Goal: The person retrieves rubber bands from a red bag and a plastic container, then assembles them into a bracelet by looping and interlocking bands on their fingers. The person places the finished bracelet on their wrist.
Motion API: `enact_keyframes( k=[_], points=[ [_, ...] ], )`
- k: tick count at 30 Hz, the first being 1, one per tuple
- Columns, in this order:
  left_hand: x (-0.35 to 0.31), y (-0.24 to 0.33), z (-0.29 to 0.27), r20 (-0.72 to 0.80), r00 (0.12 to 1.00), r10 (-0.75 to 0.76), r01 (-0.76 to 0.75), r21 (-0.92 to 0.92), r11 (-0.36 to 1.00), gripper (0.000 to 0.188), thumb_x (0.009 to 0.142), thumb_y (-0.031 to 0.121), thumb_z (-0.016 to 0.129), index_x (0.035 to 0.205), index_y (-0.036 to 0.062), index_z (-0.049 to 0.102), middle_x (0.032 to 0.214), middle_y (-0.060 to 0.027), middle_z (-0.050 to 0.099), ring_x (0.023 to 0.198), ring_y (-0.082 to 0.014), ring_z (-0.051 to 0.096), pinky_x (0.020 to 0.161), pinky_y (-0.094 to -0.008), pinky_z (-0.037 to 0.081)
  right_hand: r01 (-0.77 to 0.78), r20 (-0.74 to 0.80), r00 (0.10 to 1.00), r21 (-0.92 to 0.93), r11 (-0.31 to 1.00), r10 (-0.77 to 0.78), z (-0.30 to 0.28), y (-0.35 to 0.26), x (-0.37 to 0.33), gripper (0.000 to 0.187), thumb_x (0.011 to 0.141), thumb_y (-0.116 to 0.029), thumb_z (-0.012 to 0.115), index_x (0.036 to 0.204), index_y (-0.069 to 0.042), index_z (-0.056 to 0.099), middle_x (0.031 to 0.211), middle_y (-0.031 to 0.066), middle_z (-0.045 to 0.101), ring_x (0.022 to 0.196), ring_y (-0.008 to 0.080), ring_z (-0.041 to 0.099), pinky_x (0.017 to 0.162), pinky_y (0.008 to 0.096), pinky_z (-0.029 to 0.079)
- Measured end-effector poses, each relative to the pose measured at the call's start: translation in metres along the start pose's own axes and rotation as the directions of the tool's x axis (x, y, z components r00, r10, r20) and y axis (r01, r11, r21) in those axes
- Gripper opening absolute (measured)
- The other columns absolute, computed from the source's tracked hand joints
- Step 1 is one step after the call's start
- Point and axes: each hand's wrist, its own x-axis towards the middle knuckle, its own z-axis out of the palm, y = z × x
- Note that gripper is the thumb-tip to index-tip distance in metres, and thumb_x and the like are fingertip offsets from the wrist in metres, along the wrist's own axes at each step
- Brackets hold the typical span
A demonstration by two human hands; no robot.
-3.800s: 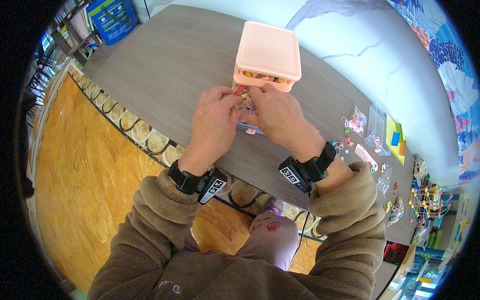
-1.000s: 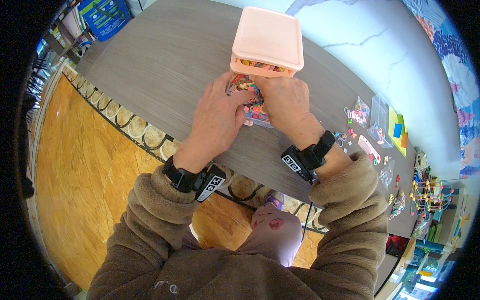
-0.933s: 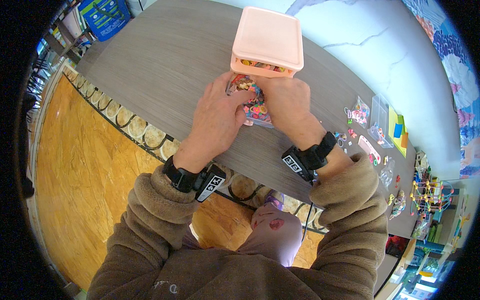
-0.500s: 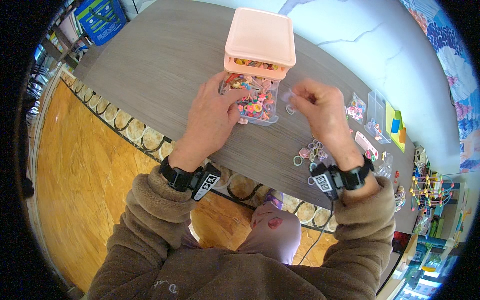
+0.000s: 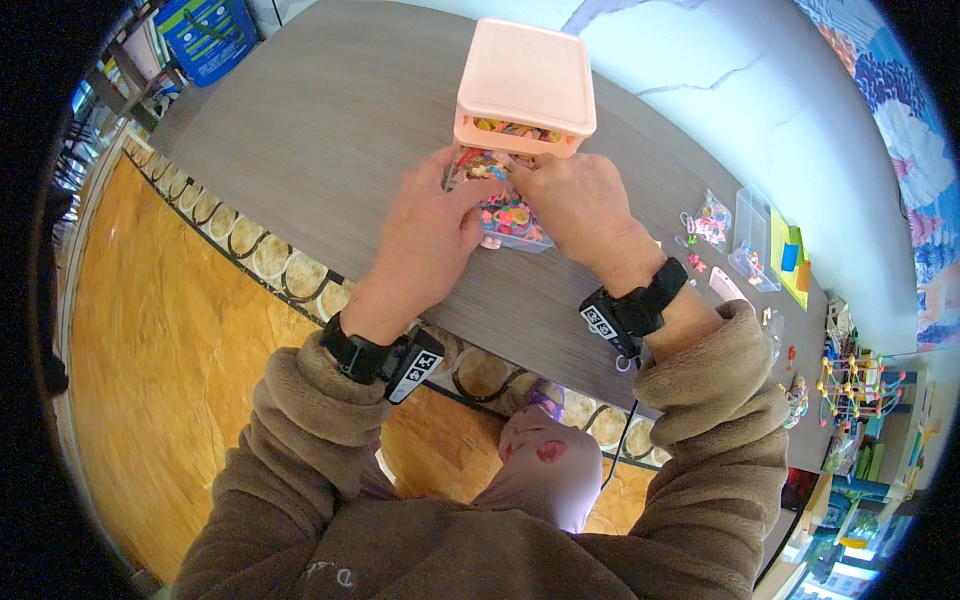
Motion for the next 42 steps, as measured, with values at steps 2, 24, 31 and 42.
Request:
enact_keyframes(
  k=[2,24,31,42],
  points=[
    [0.000,-0.002,-0.001,-0.001,1.000,0.013,-0.013,0.005,1.000,0.032,0.083,0.004,0.063,0.114,0.0127,0.069,0.136,-0.0201,0.049,0.120,-0.0384,0.050,0.099,-0.0452,0.045,0.016,0.051,0.999,-0.018,1.000,-0.015,0.000,-0.002,0.004,0.018,0.073,-0.003,0.069,0.090,-0.010,0.069,0.084,0.0083,0.069,0.078,0.0276,0.070,0.063,0.0383,0.055],
    [-0.003,-0.001,-0.004,0.011,0.999,0.049,-0.049,0.026,0.998,0.031,0.086,0.006,0.062,0.115,0.0134,0.069,0.135,-0.0198,0.049,0.119,-0.0378,0.051,0.099,-0.0450,0.045,-0.082,-0.169,0.959,0.599,0.796,0.226,-0.006,0.024,-0.012,0.010,0.085,-0.006,0.062,0.082,0.000,0.055,0.076,0.0187,0.059,0.069,0.0352,0.059,0.062,0.0415,0.047],
    [-0.004,-0.003,-0.003,0.002,0.999,0.049,-0.049,-0.028,0.998,0.029,0.086,0.006,0.062,0.115,0.0099,0.068,0.133,-0.0198,0.051,0.117,-0.0380,0.053,0.098,-0.0441,0.046,-0.224,0.017,0.950,0.734,0.641,0.312,-0.017,0.028,-0.030,0.009,0.086,0.000,0.062,0.083,0.003,0.054,0.070,0.0095,0.052,0.062,0.0147,0.048,0.059,0.0313,0.043],
    [-0.002,0.000,0.000,-0.041,0.999,0.000,-0.002,-0.048,0.999,0.024,0.084,0.005,0.063,0.108,0.0049,0.063,0.125,-0.0195,0.055,0.111,-0.0383,0.056,0.094,-0.0446,0.048,-0.140,0.002,0.986,0.536,0.833,0.164,-0.024,0.018,-0.038,0.012,0.084,-0.001,0.064,0.096,-0.001,0.066,0.075,0.0191,0.062,0.065,0.0321,0.059,0.063,0.0377,0.048]
  ],
)
